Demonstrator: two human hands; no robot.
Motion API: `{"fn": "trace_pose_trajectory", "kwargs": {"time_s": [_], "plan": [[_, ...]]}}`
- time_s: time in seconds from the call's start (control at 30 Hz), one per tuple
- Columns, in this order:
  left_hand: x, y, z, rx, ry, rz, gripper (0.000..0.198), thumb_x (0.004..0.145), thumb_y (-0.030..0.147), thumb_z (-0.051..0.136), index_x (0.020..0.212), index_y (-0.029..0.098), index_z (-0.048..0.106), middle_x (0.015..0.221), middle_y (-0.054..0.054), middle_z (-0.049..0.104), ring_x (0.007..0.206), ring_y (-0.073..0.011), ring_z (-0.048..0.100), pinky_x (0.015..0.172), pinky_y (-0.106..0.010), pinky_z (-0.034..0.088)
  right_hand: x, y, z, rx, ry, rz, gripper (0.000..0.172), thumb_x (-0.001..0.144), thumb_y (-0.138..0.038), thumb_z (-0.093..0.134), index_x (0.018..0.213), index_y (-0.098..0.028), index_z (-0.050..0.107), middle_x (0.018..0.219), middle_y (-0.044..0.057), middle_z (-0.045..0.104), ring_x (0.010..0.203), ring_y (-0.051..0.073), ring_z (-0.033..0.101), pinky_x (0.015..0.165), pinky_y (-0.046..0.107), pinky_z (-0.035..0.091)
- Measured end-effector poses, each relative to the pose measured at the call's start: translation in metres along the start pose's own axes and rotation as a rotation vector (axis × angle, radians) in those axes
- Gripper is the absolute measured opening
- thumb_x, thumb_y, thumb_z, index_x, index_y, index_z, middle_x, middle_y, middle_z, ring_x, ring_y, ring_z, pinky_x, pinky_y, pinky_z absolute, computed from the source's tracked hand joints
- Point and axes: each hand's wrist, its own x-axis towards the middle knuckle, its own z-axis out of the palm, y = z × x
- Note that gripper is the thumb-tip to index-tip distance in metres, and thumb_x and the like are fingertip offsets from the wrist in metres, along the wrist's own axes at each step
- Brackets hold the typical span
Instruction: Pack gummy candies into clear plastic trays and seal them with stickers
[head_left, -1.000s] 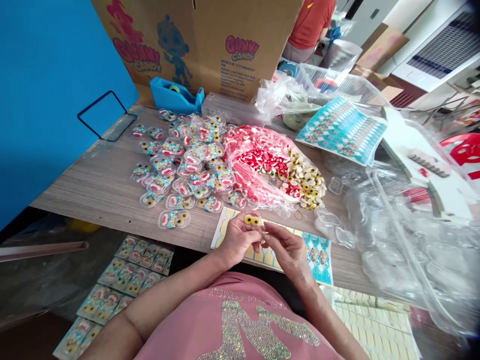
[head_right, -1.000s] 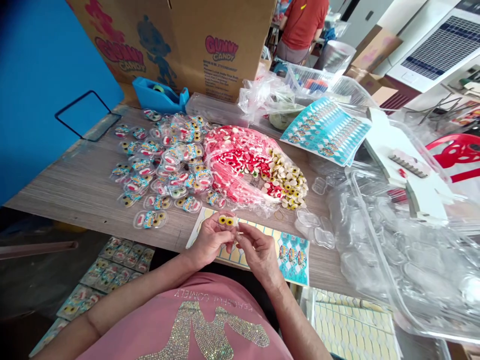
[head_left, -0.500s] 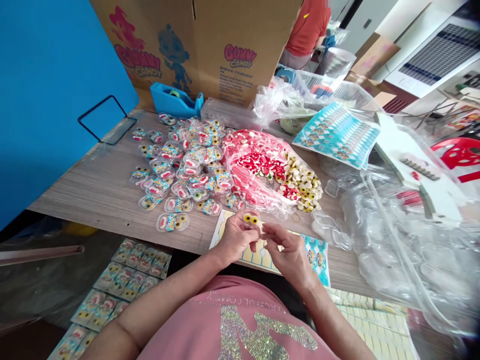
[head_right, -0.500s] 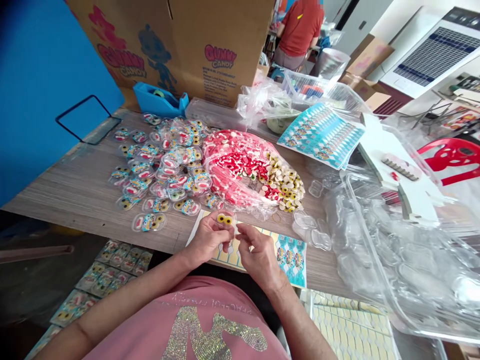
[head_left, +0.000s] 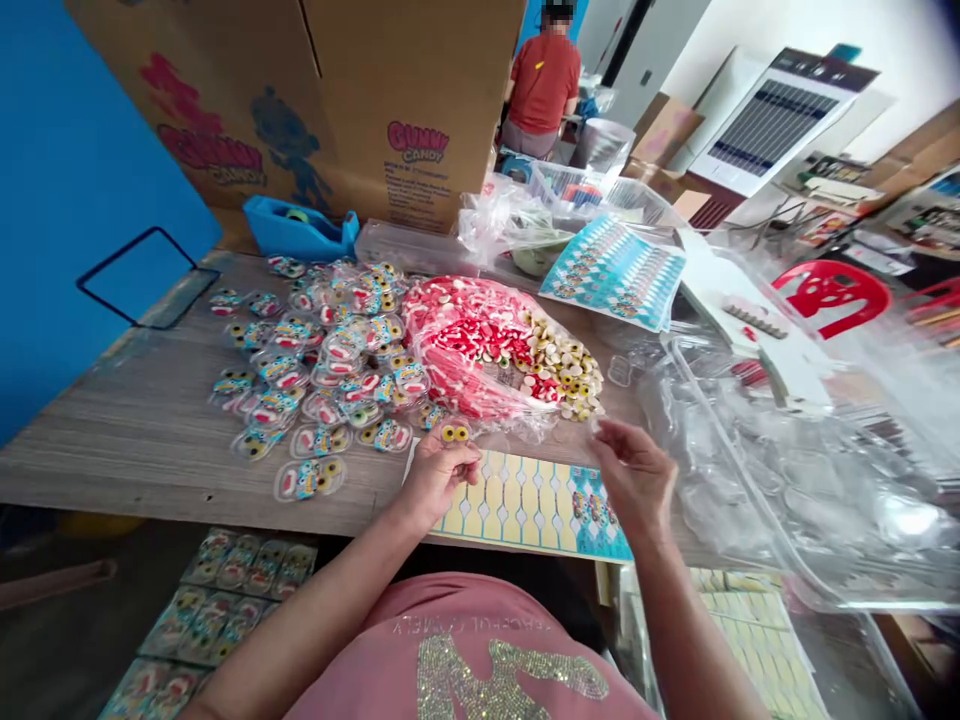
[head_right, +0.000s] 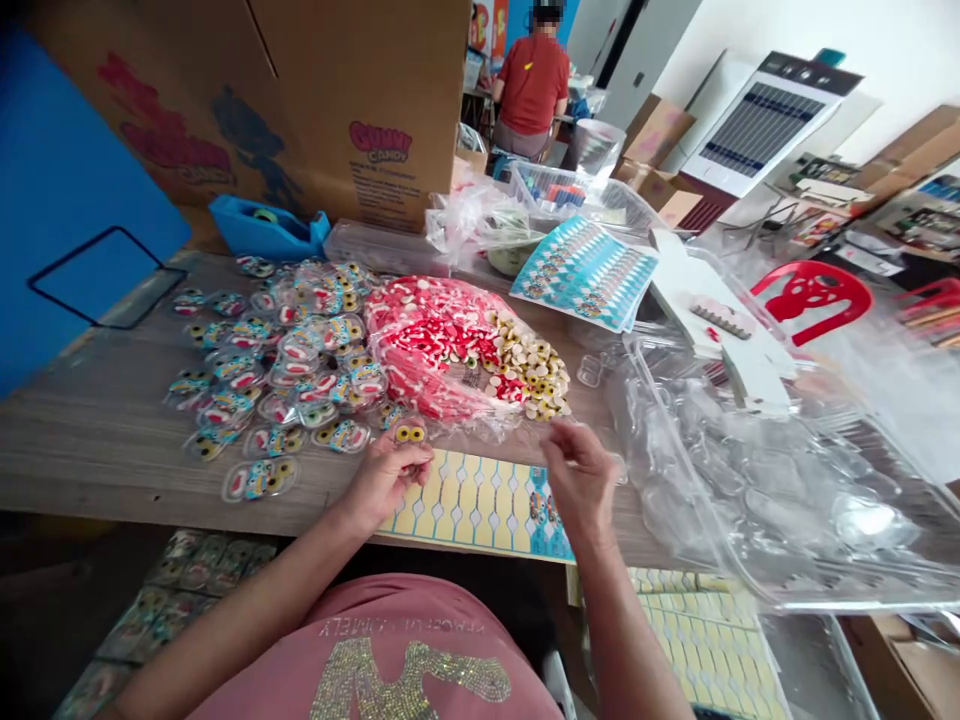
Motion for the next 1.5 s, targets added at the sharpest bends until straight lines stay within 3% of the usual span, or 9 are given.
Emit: {"fn": "trace_pose_trajectory", "kwargs": {"time_s": [0.1,0.23,0.33,0.57,0.77,1.0,1.17,1.37,1.5], "plan": [[-0.001,0.002,-0.003,0.031,0.043,0.016,0.046,0.056,0.011,0.072,0.098,0.018,0.054,0.061,0.005,0.061,0.046,-0.0101,0.054,0.043,-0.021,0.043,0.005,0.009,0.002,0.064,0.010,0.068,0.045,0.076,-0.027,0.070,0.121,-0.020,0.066,0.076,-0.001,0.066,0.065,0.014,0.062,0.066,0.030,0.052],[-0.014,0.007,-0.010,0.046,0.106,0.057,0.055,0.061,0.017,0.075,0.110,0.020,0.052,0.074,0.003,0.065,0.051,-0.0115,0.058,0.040,-0.020,0.042,-0.006,0.009,0.024,0.072,-0.116,0.045,0.019,0.080,-0.033,0.067,0.092,-0.020,0.073,0.076,0.002,0.069,0.067,0.017,0.064,0.060,0.030,0.054],[-0.025,0.014,-0.021,0.028,0.110,0.066,0.051,0.074,0.032,0.074,0.118,0.022,0.050,0.081,0.000,0.067,0.048,-0.0120,0.058,0.035,-0.018,0.037,-0.019,-0.005,0.041,0.110,-0.183,-0.021,0.016,0.087,-0.034,0.063,0.090,-0.021,0.073,0.078,0.002,0.072,0.065,0.017,0.067,0.060,0.030,0.056],[-0.027,0.029,-0.039,-0.194,-0.246,-0.299,0.071,0.093,0.071,0.028,0.127,0.014,0.054,0.083,-0.015,0.072,0.054,-0.0247,0.069,0.034,-0.024,0.042,-0.022,-0.063,0.072,0.239,-0.318,-0.599,0.034,0.091,-0.007,0.055,0.114,-0.027,0.071,0.112,0.006,0.075,0.104,0.021,0.072,0.091,0.037,0.059],[-0.020,0.028,-0.045,-0.299,-0.447,-0.310,0.080,0.092,0.072,0.020,0.127,0.013,0.059,0.084,-0.015,0.073,0.058,-0.0267,0.072,0.036,-0.027,0.050,-0.010,-0.073,0.084,0.357,-0.736,-0.926,0.046,0.094,-0.006,0.042,0.134,-0.022,0.059,0.129,0.013,0.067,0.132,0.025,0.055,0.103,0.046,0.054],[-0.018,0.010,-0.046,-0.246,-0.491,-0.381,0.065,0.096,0.064,0.032,0.133,0.016,0.053,0.081,-0.012,0.074,0.057,-0.0252,0.072,0.039,-0.026,0.052,-0.017,-0.069,0.069,0.126,-0.908,-0.884,0.030,0.096,-0.027,0.055,0.123,-0.019,0.065,0.143,0.016,0.056,0.136,0.031,0.048,0.104,0.053,0.049],[-0.018,0.001,-0.040,-0.165,-0.428,-0.412,0.057,0.097,0.058,0.039,0.128,0.014,0.056,0.078,-0.011,0.073,0.060,-0.0245,0.072,0.050,-0.032,0.058,-0.015,-0.077,0.064,0.052,-0.954,-0.809,0.021,0.096,-0.026,0.057,0.113,-0.024,0.068,0.137,0.011,0.060,0.124,0.028,0.053,0.101,0.048,0.048],[-0.026,-0.003,-0.026,-0.055,-0.314,-0.338,0.044,0.090,0.050,0.061,0.121,0.018,0.059,0.079,-0.005,0.068,0.054,-0.0182,0.067,0.046,-0.027,0.052,-0.024,-0.077,0.063,-0.076,-0.874,-0.751,0.011,0.091,-0.030,0.063,0.091,-0.025,0.072,0.120,0.009,0.064,0.105,0.027,0.058,0.089,0.046,0.049],[-0.031,0.001,-0.016,-0.021,-0.253,-0.277,0.036,0.085,0.042,0.071,0.110,0.018,0.061,0.069,0.002,0.059,0.045,-0.0086,0.055,0.038,-0.017,0.037,-0.036,-0.069,0.062,0.104,-0.728,-0.642,0.013,0.089,-0.028,0.065,0.080,-0.023,0.071,0.118,0.008,0.064,0.104,0.025,0.060,0.090,0.044,0.050]]}}
